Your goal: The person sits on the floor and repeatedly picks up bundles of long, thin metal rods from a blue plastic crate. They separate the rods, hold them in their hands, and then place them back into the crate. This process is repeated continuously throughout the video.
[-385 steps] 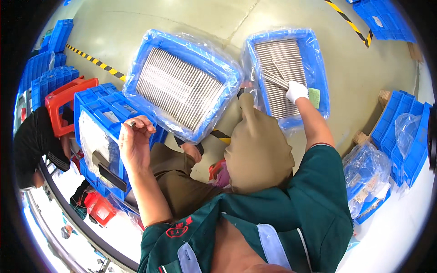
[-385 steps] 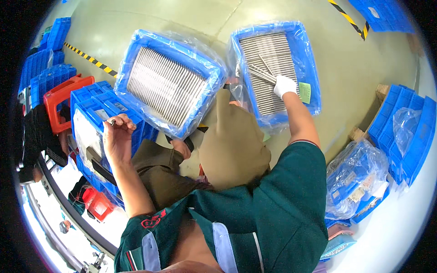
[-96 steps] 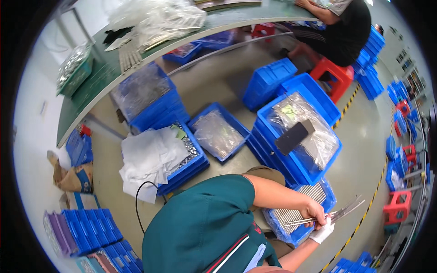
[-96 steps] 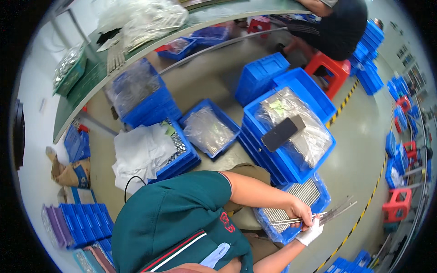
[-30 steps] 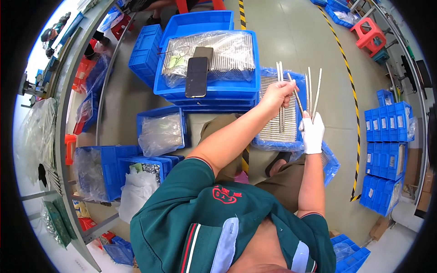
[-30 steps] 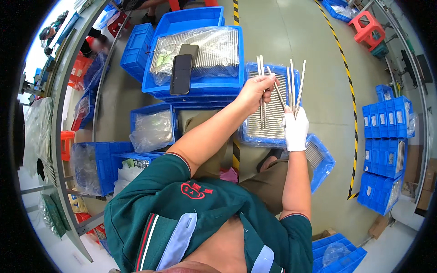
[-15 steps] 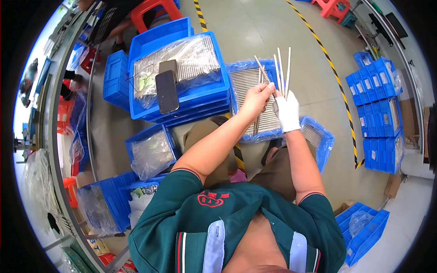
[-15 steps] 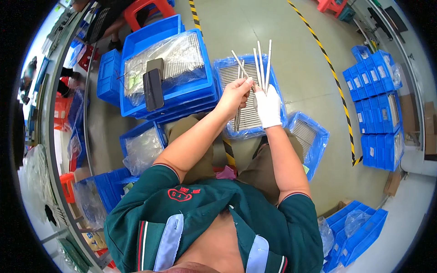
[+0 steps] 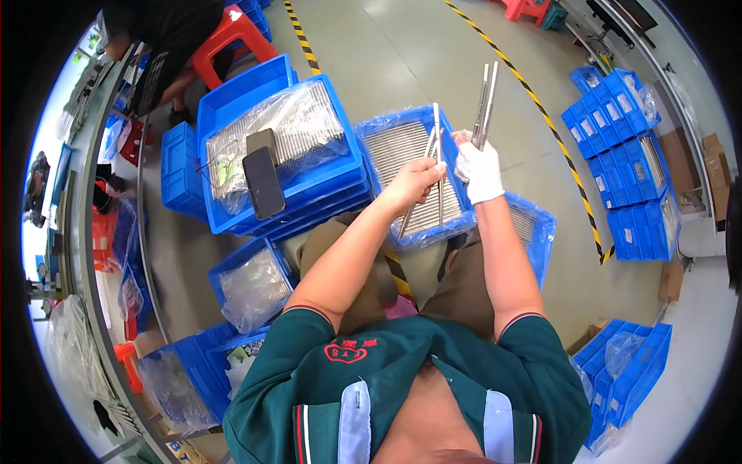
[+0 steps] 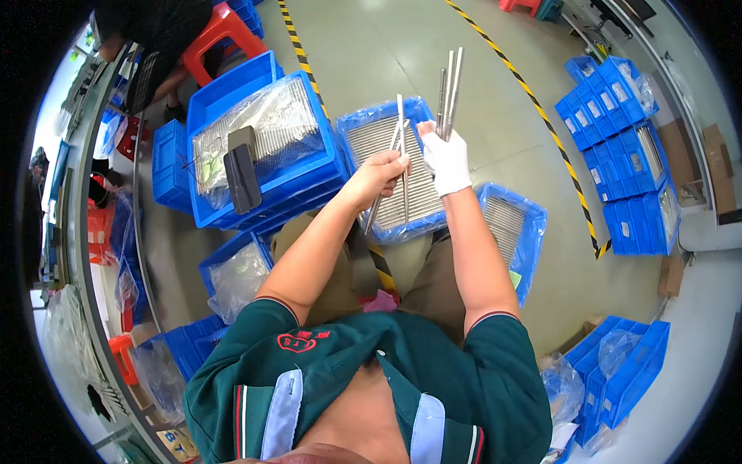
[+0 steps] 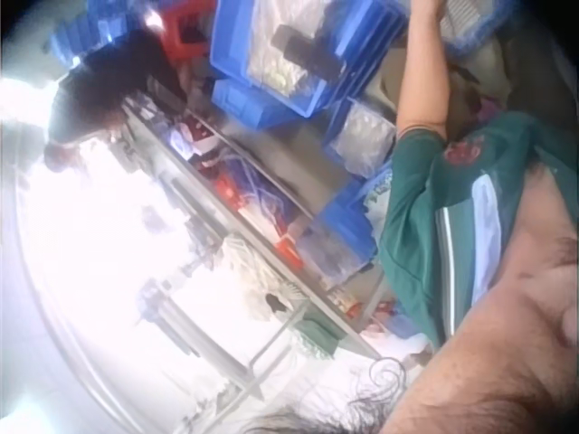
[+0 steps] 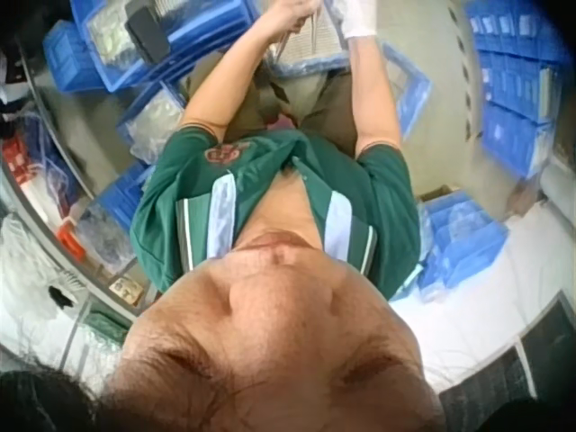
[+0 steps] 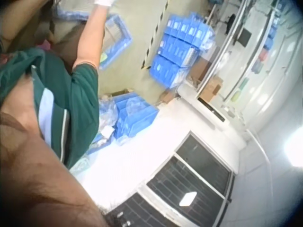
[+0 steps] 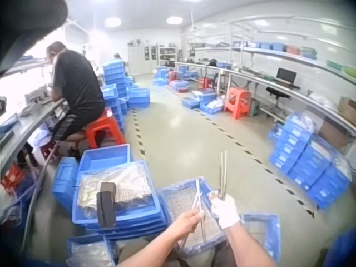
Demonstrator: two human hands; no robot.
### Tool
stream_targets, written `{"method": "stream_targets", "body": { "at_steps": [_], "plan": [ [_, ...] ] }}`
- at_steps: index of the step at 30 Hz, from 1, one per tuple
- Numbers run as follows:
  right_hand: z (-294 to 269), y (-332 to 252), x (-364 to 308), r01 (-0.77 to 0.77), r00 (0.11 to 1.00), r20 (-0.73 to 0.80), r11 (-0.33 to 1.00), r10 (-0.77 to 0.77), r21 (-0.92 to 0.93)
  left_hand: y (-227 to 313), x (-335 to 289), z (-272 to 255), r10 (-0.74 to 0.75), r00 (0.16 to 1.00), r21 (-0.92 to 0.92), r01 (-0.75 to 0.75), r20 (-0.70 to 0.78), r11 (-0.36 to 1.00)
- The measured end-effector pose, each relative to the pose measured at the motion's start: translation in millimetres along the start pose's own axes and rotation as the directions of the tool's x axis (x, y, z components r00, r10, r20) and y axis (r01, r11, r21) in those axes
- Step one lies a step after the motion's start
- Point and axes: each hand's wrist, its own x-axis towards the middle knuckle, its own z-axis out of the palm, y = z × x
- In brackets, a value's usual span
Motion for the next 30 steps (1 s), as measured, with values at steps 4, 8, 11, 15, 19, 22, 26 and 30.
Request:
{"method": "stream_targets", "body": {
  "at_steps": [4, 8, 11, 15, 19, 22, 26, 30],
  "plan": [
    [6.9, 11.0, 2.7, 0.008, 0.998, -0.059, 0.998, -0.012, -0.068, -10.6, 4.3, 4.7, -0.049, 0.991, 0.086, 0.039, 0.124, 0.996],
    [2.6, 6.6, 14.7, 0.11, 0.96, -0.244, 0.987, -0.136, -0.117, -22.2, -0.4, 14.4, -0.117, 0.982, 0.081, 0.105, 0.148, 0.991],
    [-38.5, -2.7, 48.6, 0.183, 0.831, -0.519, 0.979, -0.201, -0.087, -30.6, -10.4, 18.7, -0.22, 0.9, 0.037, 0.223, 0.377, 0.974],
    [-62.4, -4.8, 41.1, 0.097, 0.889, -0.458, 0.985, -0.023, 0.14, -21.3, -4.0, -10.2, -0.069, 0.948, -0.235, 0.147, 0.31, 0.961],
    [-13.4, 14.3, 11.9, 0.008, 0.97, -0.243, 0.998, -0.022, -0.058, -11.3, 2.8, -21.4, 0.067, 0.952, -0.536, 0.11, 0.3, 0.837],
    [8.5, 19.2, -1.2, -0.014, 0.996, -0.084, 0.993, 0.004, -0.12, -7.9, 2.0, -20.2, 0.089, 0.944, -0.57, 0.116, 0.319, 0.814],
    [29.1, 3.3, -16.3, -0.185, 0.976, 0.082, 0.966, 0.203, -0.182, -26.3, 7.6, -27.6, 0.089, 0.939, -0.543, 0.112, 0.331, 0.832],
    [32.8, 10.6, -8.4, -0.092, 0.982, 0.141, 0.969, 0.127, -0.231, -24.6, 6.4, -30.1, 0.126, 0.939, -0.595, 0.097, 0.321, 0.798]
  ]
}}
